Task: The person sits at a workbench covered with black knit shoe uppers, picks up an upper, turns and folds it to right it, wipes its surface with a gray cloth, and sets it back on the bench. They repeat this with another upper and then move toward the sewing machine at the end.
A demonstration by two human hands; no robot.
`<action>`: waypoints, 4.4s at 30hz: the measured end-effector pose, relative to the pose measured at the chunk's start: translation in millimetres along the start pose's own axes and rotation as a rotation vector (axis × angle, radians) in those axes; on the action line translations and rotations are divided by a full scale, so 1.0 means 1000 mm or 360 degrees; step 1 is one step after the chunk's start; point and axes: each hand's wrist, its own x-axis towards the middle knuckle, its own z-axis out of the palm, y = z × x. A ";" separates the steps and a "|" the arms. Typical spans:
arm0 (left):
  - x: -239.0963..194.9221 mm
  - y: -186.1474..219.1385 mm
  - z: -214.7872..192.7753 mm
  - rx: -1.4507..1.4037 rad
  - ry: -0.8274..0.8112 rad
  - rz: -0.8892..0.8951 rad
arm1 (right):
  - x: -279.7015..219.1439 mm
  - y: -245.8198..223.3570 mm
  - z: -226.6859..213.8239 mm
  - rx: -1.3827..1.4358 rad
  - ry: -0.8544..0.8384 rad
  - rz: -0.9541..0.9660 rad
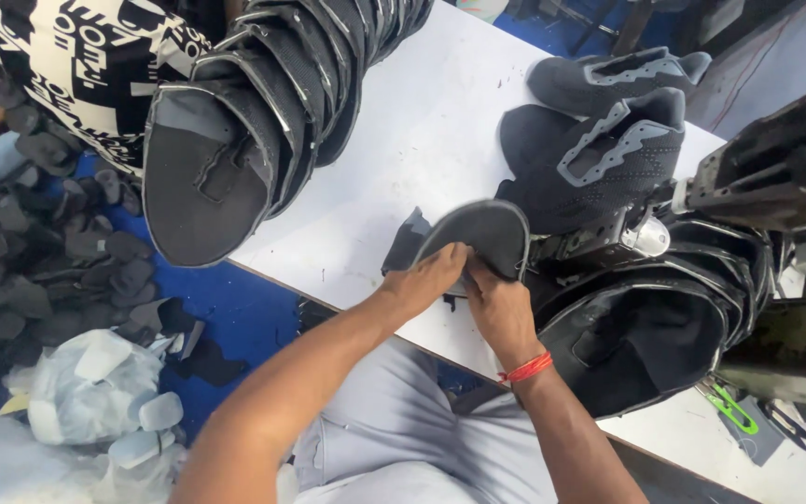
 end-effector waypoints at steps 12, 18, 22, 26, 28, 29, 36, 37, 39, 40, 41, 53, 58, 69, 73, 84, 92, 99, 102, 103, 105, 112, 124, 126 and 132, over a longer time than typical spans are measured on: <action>-0.048 -0.023 0.013 0.1220 0.0528 0.0558 | -0.018 0.012 0.006 -0.0384 -0.0131 -0.0336; -0.052 -0.013 -0.014 0.1010 0.0383 0.0558 | -0.019 0.018 0.002 -0.0542 -0.0430 -0.0371; -0.057 -0.005 -0.007 0.1132 0.0270 0.0557 | -0.015 -0.003 -0.017 -0.0645 -0.0318 -0.0627; -0.056 0.009 0.000 0.1074 0.0279 0.0532 | -0.013 0.008 -0.006 -0.0485 -0.0573 -0.0426; -0.055 0.014 -0.007 0.0732 0.0335 0.0392 | -0.014 0.009 -0.003 -0.0530 -0.0555 -0.0448; -0.055 0.017 -0.014 0.1067 0.0359 0.0463 | -0.012 0.001 -0.008 -0.0537 -0.0351 -0.0585; -0.064 -0.009 0.013 0.0983 0.0139 0.0695 | -0.003 0.007 0.021 -0.0302 -0.0269 0.0156; -0.065 -0.008 0.009 0.0979 0.0128 0.0692 | -0.004 0.007 0.030 -0.0295 -0.0278 0.0160; -0.068 -0.004 0.002 0.0748 0.0003 0.0653 | -0.006 0.006 0.044 -0.0090 -0.0058 -0.0196; -0.067 -0.004 0.004 0.0746 0.0006 0.0662 | -0.005 0.003 0.031 -0.0096 -0.0053 -0.0191; -0.067 -0.005 0.004 0.0938 0.0121 0.0760 | -0.003 -0.001 0.018 -0.0070 -0.0120 -0.0268; -0.049 -0.007 0.000 0.0712 0.0263 0.0839 | 0.001 0.006 -0.016 -0.0201 -0.0291 0.0121; -0.055 0.011 -0.013 0.0697 0.0468 0.0824 | 0.013 -0.031 -0.011 0.0823 -0.0442 0.0715; 0.002 0.016 -0.049 -0.0065 -0.0596 -0.0128 | 0.002 -0.019 0.053 0.0221 -0.0209 -0.0258; -0.037 -0.039 -0.062 -0.0139 -0.0423 -0.0295 | 0.022 -0.039 0.043 -0.0125 -0.0198 -0.0002; -0.039 -0.017 -0.071 0.0252 -0.0521 -0.0512 | 0.035 -0.023 0.028 0.0311 -0.0135 -0.0186; -0.066 -0.020 -0.032 0.0657 0.0252 -0.0009 | 0.022 -0.017 0.045 0.0357 -0.0129 -0.0289; -0.039 -0.037 -0.007 0.0828 0.0658 0.0270 | 0.021 -0.032 0.017 0.0315 0.0108 -0.0457; -0.032 -0.036 0.005 0.0812 0.0510 0.0189 | 0.012 -0.021 0.024 0.0451 -0.0073 -0.0039; -0.027 -0.033 0.014 0.0809 0.0514 0.0186 | 0.010 -0.012 0.028 0.0448 -0.0075 -0.0043; -0.017 -0.029 0.029 0.0654 0.0676 -0.0029 | 0.009 0.007 0.039 0.0362 -0.0078 0.0000; -0.004 -0.031 0.038 0.0244 0.0491 -0.0206 | 0.015 0.001 0.022 0.0238 -0.0146 -0.0055; -0.006 -0.037 -0.008 0.0697 0.0253 0.0263 | 0.016 -0.004 0.025 0.0027 -0.0107 -0.0020; -0.003 -0.038 -0.006 0.0332 0.0069 -0.0113 | 0.017 -0.001 0.013 0.0245 -0.0309 0.0357; 0.007 -0.023 -0.029 0.0589 0.0717 0.0049 | 0.022 -0.024 0.019 -0.0120 -0.0213 -0.0095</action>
